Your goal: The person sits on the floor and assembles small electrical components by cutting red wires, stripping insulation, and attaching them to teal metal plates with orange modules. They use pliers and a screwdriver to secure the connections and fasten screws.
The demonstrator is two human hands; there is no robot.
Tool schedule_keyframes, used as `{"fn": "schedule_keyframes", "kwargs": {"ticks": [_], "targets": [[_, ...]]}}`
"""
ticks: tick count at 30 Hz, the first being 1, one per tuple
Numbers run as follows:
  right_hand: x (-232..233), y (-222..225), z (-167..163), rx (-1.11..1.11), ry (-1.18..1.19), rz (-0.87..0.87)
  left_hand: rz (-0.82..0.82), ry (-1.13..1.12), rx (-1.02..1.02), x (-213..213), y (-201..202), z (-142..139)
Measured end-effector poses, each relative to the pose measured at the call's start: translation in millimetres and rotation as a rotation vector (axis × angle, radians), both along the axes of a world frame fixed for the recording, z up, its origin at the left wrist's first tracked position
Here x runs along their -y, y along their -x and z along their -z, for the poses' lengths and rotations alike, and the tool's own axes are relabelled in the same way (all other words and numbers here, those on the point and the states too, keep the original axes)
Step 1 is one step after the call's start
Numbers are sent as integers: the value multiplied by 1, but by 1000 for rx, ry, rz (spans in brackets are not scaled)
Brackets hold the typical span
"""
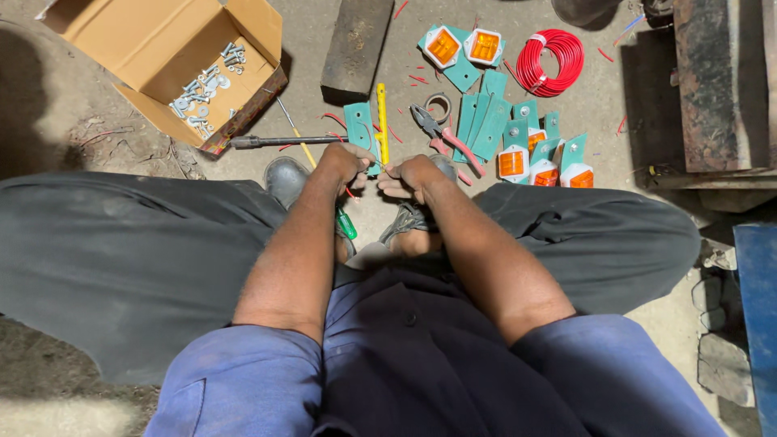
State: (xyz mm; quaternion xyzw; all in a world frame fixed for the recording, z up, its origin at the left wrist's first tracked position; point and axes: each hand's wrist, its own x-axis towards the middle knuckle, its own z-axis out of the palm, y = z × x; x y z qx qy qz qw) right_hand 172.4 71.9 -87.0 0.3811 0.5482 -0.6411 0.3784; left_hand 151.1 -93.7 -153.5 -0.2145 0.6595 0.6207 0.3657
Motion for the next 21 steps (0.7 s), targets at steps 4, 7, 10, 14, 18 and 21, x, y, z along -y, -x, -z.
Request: {"fn": "schedule_keyframes", "kwargs": {"ticks": [4, 7, 10, 14, 18, 21], "targets": [[-1, 1, 5, -9, 6, -3, -158, -94, 122, -6, -2, 8], [-3, 1, 5, -41, -29, -45, -169, -167, 207, -11, 0, 10], [-6, -1, 7, -69, -44, -78, -207, -170, 207, -14, -2, 10], [-7, -2, 8, -94, -46, -85, -242, -198, 249, -14, -4, 4], [-6, -2, 6, -133, -32, -56, -253, -219, 277, -14, -5, -1], [-6, 0, 2, -188, -14, -23, -267, -205, 207, -14, -3, -2]]}}
